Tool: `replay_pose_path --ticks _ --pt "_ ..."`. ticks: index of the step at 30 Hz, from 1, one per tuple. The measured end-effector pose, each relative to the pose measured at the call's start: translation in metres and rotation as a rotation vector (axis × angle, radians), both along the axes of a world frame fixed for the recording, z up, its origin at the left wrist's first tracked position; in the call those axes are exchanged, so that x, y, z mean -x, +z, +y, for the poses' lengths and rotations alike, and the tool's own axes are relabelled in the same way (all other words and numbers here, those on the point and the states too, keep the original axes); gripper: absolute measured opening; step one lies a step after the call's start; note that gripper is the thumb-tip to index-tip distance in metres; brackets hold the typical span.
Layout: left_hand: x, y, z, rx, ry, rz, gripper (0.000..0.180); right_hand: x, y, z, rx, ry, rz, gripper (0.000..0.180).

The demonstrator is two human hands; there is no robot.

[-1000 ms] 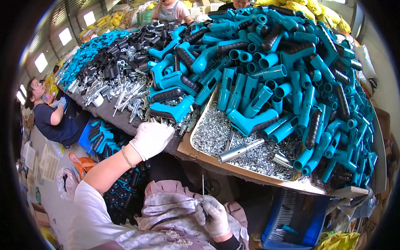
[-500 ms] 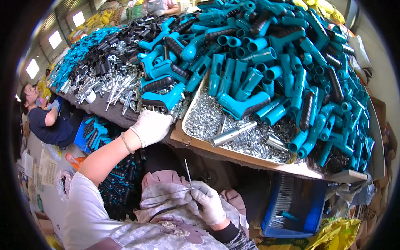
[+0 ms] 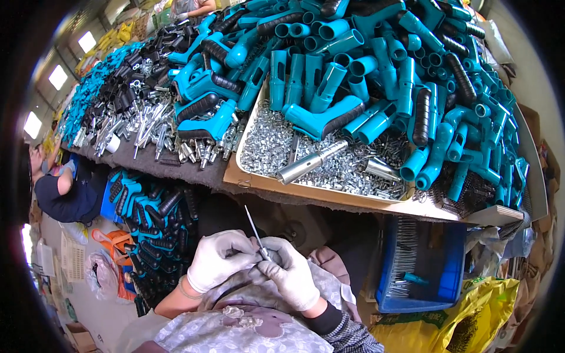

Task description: Assembling plastic and metal components of tool handles at a factory workbench.

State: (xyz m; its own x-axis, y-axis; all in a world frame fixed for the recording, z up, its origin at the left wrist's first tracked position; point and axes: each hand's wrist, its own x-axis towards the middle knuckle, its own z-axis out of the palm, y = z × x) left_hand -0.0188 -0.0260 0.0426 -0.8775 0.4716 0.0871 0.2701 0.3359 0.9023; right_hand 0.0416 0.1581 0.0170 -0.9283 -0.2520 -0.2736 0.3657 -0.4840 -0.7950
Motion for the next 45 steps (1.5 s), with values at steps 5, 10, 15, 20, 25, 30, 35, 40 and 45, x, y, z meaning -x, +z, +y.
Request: replay_pose_path --ticks 5,10,15,20,25,30,35,40,45 --pt "-0.006 0.002 0.004 0.030 0.001 0.034 0.012 -0.006 -0.005 -0.002 -0.017 -0.025 0.022 0.035" --pt "-0.014 0.002 0.011 0.052 0.123 -0.204 0.013 -0.009 -0.012 -0.006 -0.143 -0.039 0.043 0.036" --pt "-0.013 0.010 0.016 0.054 0.184 -0.161 0.014 -0.012 -0.024 -0.013 -0.533 -0.153 0.239 0.040" --pt "-0.013 -0.004 0.016 0.156 0.215 -0.001 0.018 -0.004 -0.011 -0.015 -1.058 -0.241 0.629 0.042" --pt "-0.017 -0.007 0.024 0.193 0.243 0.105 0.021 -0.002 -0.010 -0.009 -1.134 -0.177 0.632 0.041" --pt "-0.016 -0.012 0.021 0.033 0.258 -0.037 0.023 0.002 -0.007 -0.004 -0.961 -0.180 0.566 0.041" --pt "-0.018 -0.018 0.022 0.035 0.255 -0.011 0.025 -0.001 -0.012 -0.002 -0.989 -0.218 0.610 0.042" --pt "-0.019 -0.019 0.018 -0.121 0.283 -0.189 0.029 -0.004 -0.011 0.008 -0.679 -0.116 0.451 0.039" --pt "-0.016 -0.028 0.015 -0.373 0.097 -0.607 0.056 -0.008 -0.013 0.017 -0.451 -0.068 0.352 0.039"
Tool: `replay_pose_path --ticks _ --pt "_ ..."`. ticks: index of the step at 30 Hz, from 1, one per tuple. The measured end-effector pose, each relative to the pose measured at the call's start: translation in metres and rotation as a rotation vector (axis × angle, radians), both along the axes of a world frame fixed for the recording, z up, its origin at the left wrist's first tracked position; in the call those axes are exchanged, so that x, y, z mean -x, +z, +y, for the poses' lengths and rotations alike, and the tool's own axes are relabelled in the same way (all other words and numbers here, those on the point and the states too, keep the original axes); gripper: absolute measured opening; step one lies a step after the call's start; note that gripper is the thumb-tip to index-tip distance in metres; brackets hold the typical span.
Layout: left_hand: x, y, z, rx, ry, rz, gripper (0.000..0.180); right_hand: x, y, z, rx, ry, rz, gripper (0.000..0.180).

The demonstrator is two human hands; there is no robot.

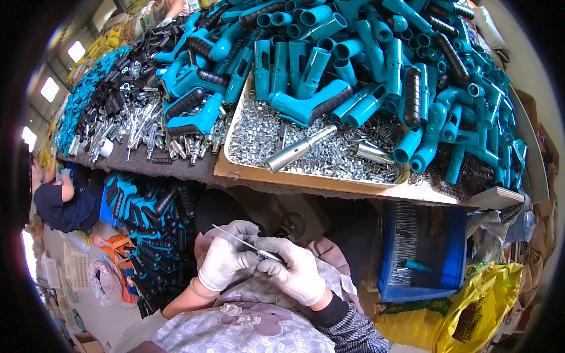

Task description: Assembling plastic and metal components of tool handles at a factory workbench.

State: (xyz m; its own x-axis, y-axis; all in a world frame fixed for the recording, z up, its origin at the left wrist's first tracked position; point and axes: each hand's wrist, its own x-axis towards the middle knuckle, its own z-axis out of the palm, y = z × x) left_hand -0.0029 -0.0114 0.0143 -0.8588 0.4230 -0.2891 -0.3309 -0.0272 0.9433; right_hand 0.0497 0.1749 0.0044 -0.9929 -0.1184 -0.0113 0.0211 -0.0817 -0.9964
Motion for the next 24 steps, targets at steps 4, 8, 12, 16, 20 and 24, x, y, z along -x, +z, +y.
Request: replay_pose_path --ticks 4,8,12,16,20,24 --pt "0.001 0.003 0.002 -0.135 -0.143 -0.097 0.069 0.002 0.008 0.003 0.002 0.002 0.085 0.046" --pt "-0.001 -0.001 0.002 -0.275 -0.227 -0.221 0.074 0.002 0.017 0.005 -0.025 0.061 0.028 0.046" --pt "-0.003 0.005 -0.007 -0.250 -0.178 -0.007 0.058 -0.003 0.009 0.007 0.185 0.062 -0.096 0.040" --pt "-0.004 0.023 -0.009 0.017 -0.073 0.509 0.036 -0.001 0.002 0.009 0.021 0.033 0.045 0.035" --pt "-0.013 0.027 -0.009 0.015 0.033 0.350 0.027 0.003 0.010 0.004 -0.195 -0.022 0.171 0.033" --pt "-0.018 0.021 -0.009 -0.013 0.098 0.295 0.031 0.002 0.014 0.002 -0.368 -0.027 0.214 0.031"
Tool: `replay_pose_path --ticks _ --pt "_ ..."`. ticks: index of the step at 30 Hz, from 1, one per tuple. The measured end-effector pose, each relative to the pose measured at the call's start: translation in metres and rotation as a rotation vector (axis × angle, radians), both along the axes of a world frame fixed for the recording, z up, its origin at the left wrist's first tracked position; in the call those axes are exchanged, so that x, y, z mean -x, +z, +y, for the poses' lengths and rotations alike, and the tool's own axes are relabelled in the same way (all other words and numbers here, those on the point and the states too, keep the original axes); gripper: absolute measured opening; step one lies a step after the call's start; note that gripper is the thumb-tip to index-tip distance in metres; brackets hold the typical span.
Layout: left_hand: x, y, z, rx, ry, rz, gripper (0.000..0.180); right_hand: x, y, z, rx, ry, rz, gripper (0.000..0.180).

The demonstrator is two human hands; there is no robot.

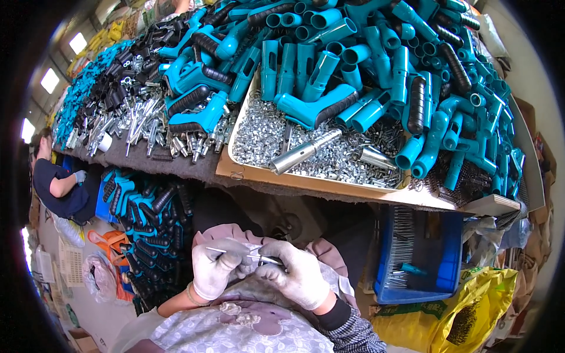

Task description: Assembling plastic and metal components of tool handles at a factory workbench.

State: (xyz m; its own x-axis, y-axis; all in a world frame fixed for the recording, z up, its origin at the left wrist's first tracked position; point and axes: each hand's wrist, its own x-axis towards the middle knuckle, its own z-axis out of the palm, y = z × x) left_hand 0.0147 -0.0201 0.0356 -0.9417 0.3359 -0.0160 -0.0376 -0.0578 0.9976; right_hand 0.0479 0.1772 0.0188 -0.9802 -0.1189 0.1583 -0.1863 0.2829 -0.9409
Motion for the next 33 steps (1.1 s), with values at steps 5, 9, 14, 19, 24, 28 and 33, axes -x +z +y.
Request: replay_pose_path --ticks 5,9,14,19,24,28,33 --pt "0.005 -0.002 0.002 -0.087 0.018 -0.285 0.034 -0.002 0.004 -0.006 -0.027 -0.026 0.012 0.030" --pt "0.003 -0.004 0.004 -0.011 0.046 -0.149 0.024 -0.002 0.002 -0.006 0.006 -0.011 -0.024 0.028" --pt "0.002 0.000 0.003 0.119 0.084 -0.005 0.018 -0.002 -0.005 -0.008 0.065 -0.001 -0.040 0.026" --pt "0.007 0.005 0.002 0.163 0.048 0.121 0.018 -0.001 -0.006 -0.008 0.110 -0.009 0.021 0.023" --pt "0.008 -0.002 0.003 0.185 0.065 0.081 0.018 -0.001 -0.009 -0.010 0.168 -0.004 -0.036 0.016" --pt "0.009 -0.004 0.006 0.191 0.070 0.265 0.017 -0.002 -0.008 -0.014 0.116 -0.061 0.038 0.015" --pt "0.009 -0.001 0.004 0.225 0.070 0.091 0.015 -0.006 -0.008 -0.017 0.211 -0.070 -0.049 0.015"
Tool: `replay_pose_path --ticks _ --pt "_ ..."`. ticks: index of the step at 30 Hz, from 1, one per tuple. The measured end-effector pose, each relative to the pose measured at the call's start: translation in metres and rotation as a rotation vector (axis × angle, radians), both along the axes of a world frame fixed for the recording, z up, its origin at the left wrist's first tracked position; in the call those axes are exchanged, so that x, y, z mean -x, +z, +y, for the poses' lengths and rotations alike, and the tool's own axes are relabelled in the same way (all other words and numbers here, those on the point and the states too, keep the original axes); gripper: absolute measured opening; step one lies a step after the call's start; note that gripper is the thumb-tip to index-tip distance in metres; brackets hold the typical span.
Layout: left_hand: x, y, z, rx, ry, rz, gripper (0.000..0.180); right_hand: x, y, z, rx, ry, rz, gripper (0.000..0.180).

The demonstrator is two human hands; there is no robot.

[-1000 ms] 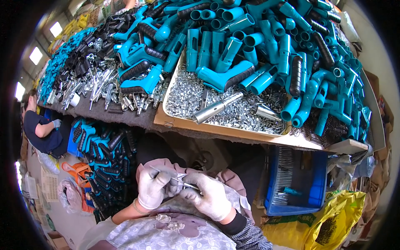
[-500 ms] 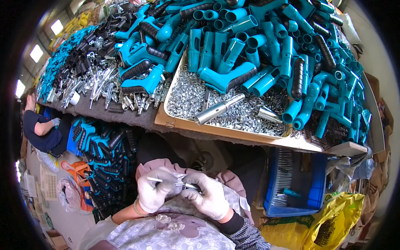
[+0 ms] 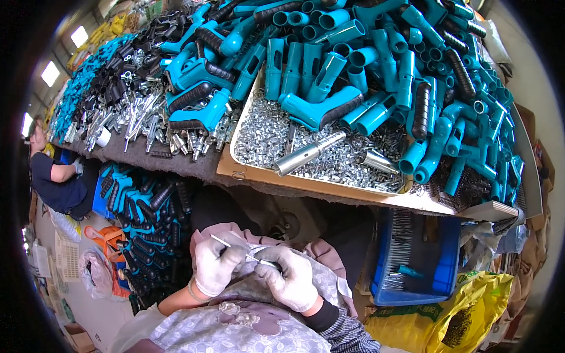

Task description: Assembling plastic and metal components of tool handles at a factory workbench.

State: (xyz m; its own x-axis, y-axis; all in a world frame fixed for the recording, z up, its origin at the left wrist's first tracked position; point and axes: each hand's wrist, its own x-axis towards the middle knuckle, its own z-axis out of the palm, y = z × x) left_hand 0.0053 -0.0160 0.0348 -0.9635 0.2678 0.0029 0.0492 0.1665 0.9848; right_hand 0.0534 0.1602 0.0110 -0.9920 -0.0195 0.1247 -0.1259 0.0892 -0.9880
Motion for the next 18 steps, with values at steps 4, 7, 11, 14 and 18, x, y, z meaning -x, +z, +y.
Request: replay_pose_path --ticks 4,7,11,14,18 --pt "0.001 -0.003 0.001 0.020 -0.059 0.253 0.018 -0.005 -0.002 -0.001 0.006 -0.028 -0.063 0.013" --pt "0.001 -0.003 0.001 0.022 -0.049 0.216 0.018 -0.005 -0.002 -0.002 0.059 -0.023 -0.103 0.013" --pt "0.007 -0.004 -0.001 0.033 -0.083 0.270 0.013 -0.005 -0.007 -0.002 0.246 0.071 -0.136 0.026" --pt "0.014 0.007 0.000 0.084 -0.056 0.044 0.012 0.000 -0.008 -0.001 0.645 0.204 -0.397 0.038" --pt "0.015 -0.006 -0.002 0.083 -0.014 0.097 0.011 0.000 -0.007 0.004 0.697 0.275 -0.468 0.035"
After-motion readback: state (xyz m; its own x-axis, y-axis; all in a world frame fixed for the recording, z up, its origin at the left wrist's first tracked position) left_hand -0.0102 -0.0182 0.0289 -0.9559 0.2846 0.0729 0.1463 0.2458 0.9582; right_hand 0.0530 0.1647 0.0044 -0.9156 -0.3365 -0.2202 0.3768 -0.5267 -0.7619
